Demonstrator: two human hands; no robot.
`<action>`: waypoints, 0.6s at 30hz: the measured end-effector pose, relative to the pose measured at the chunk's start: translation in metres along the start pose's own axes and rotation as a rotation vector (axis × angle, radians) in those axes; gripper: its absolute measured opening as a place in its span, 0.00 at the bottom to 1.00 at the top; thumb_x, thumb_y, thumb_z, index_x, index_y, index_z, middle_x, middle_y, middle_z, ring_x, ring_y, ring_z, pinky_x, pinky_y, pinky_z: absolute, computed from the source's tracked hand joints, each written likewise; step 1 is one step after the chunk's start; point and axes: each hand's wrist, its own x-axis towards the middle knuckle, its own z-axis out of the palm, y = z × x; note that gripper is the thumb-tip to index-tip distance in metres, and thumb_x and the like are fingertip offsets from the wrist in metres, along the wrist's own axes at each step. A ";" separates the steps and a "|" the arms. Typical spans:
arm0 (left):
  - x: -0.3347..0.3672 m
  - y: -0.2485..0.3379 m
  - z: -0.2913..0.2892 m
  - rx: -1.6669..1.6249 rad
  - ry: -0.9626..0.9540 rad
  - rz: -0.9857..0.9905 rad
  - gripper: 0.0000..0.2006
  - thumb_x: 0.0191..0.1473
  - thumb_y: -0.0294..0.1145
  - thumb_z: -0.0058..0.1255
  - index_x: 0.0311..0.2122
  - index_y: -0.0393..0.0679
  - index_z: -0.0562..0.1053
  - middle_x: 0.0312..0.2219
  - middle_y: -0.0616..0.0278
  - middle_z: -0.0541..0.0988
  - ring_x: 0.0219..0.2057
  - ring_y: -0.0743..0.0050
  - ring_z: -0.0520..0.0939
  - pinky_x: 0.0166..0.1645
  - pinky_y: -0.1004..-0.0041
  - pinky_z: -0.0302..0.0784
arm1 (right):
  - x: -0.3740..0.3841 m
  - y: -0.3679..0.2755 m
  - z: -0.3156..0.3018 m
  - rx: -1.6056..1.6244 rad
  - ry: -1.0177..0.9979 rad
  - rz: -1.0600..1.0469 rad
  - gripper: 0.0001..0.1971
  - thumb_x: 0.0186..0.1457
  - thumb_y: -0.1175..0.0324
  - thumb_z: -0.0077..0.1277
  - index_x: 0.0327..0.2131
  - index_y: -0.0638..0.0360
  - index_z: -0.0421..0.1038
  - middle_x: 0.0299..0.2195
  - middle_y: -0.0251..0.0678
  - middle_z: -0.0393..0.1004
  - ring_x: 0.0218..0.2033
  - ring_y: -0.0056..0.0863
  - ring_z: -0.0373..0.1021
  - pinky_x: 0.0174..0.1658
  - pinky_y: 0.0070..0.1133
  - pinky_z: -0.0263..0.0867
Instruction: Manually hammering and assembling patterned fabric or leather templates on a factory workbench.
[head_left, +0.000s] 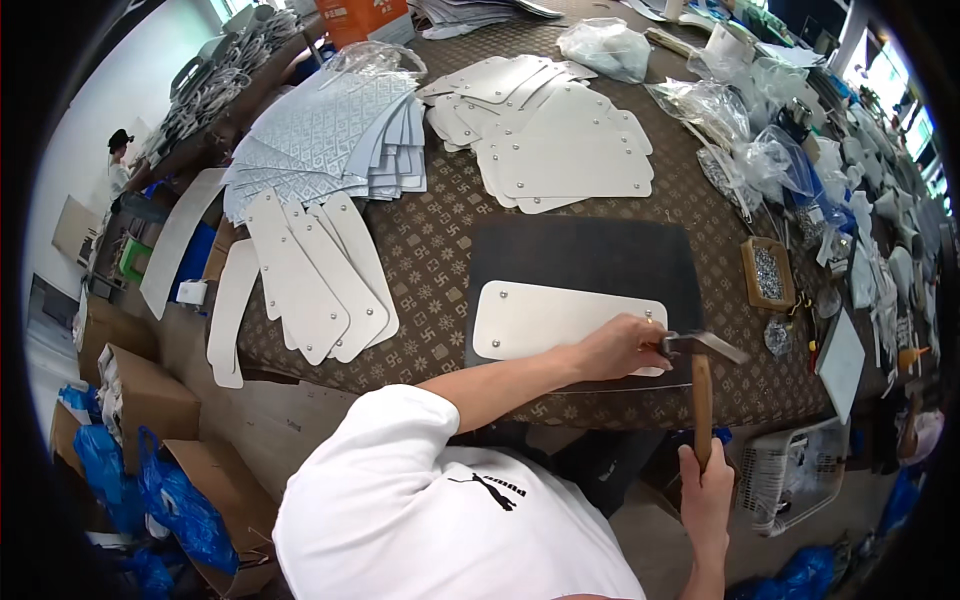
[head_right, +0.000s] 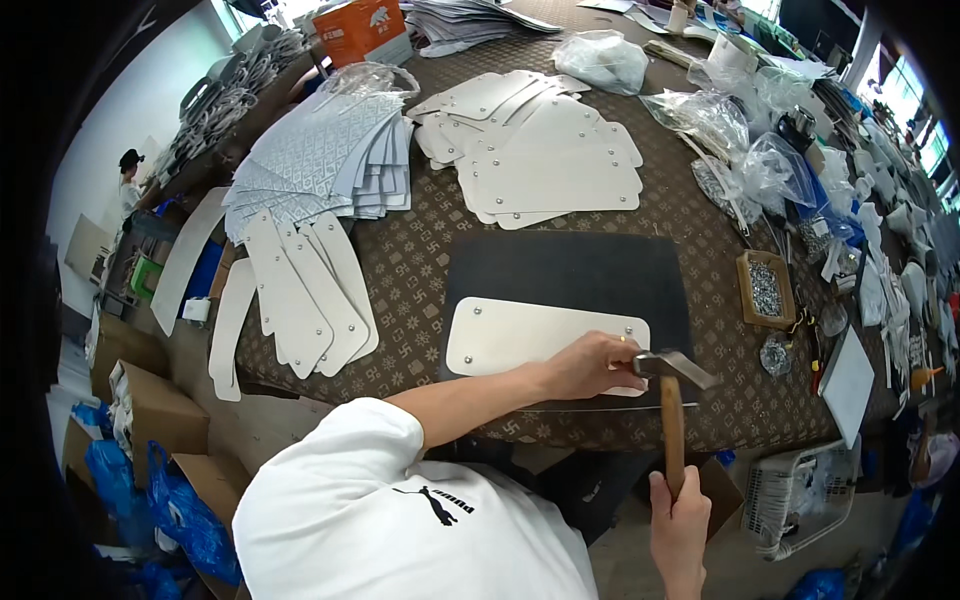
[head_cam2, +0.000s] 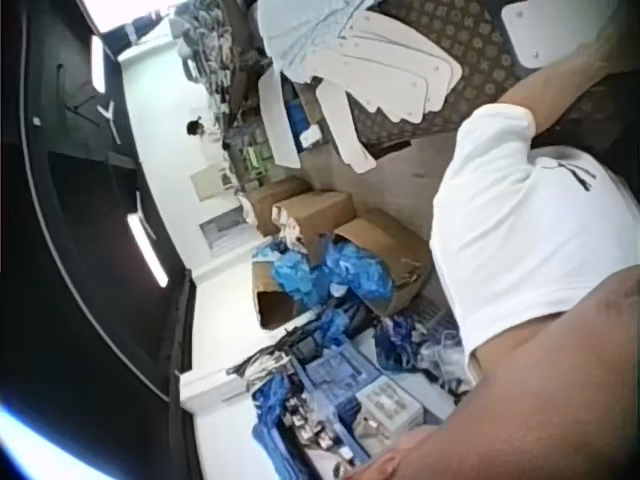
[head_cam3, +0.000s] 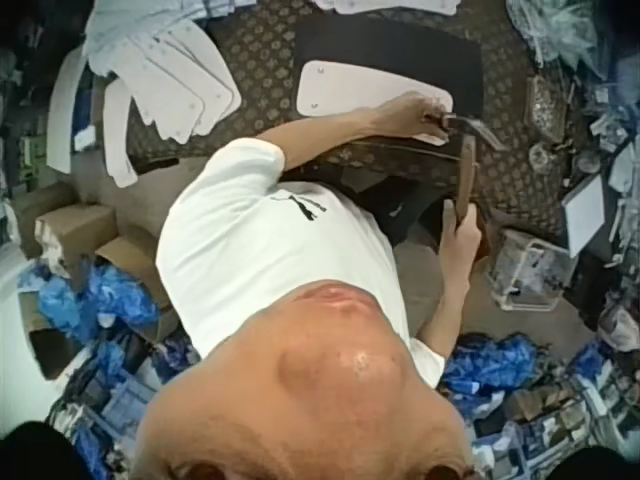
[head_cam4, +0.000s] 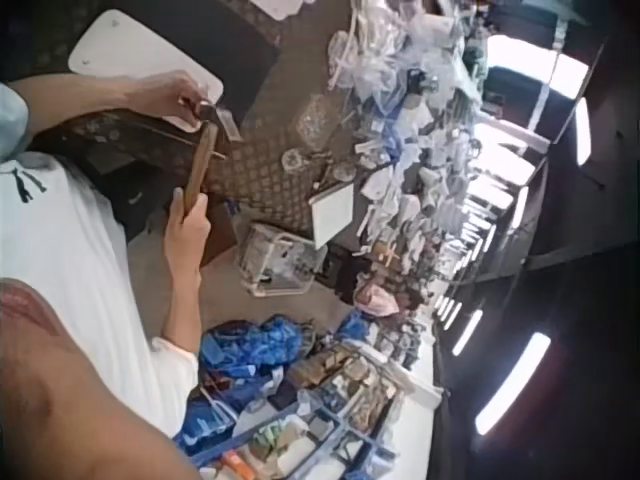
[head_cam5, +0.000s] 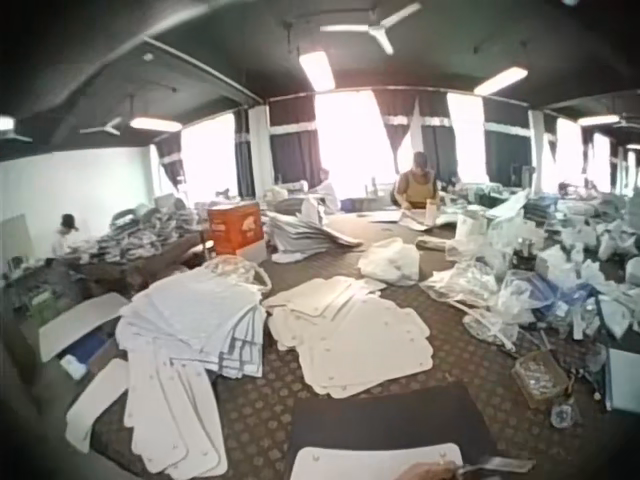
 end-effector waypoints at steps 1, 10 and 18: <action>-0.005 0.001 -0.002 0.021 -0.021 -0.039 0.06 0.55 0.26 0.63 0.36 0.36 0.79 0.29 0.60 0.82 0.33 0.73 0.83 0.37 0.71 0.78 | -0.001 0.001 0.006 0.007 -0.008 -0.025 0.13 0.68 0.65 0.48 0.30 0.56 0.60 0.16 0.26 0.59 0.12 0.12 0.53 0.15 0.12 0.46; 0.061 0.018 -0.126 -0.464 0.361 -0.296 0.20 0.63 0.29 0.48 0.58 0.32 0.64 0.29 0.60 0.78 0.29 0.74 0.82 0.36 0.74 0.79 | 0.046 0.004 0.033 0.791 0.242 0.176 0.14 0.68 0.60 0.48 0.30 0.52 0.60 0.17 0.19 0.55 0.12 0.07 0.51 0.13 0.13 0.45; 0.130 0.048 -0.337 0.085 0.716 -0.481 0.15 0.56 0.36 0.61 0.39 0.35 0.72 0.21 0.63 0.75 0.17 0.79 0.70 0.23 0.74 0.69 | 0.141 0.025 0.049 0.904 0.383 0.122 0.14 0.68 0.60 0.48 0.30 0.51 0.59 0.17 0.18 0.53 0.12 0.07 0.49 0.12 0.13 0.44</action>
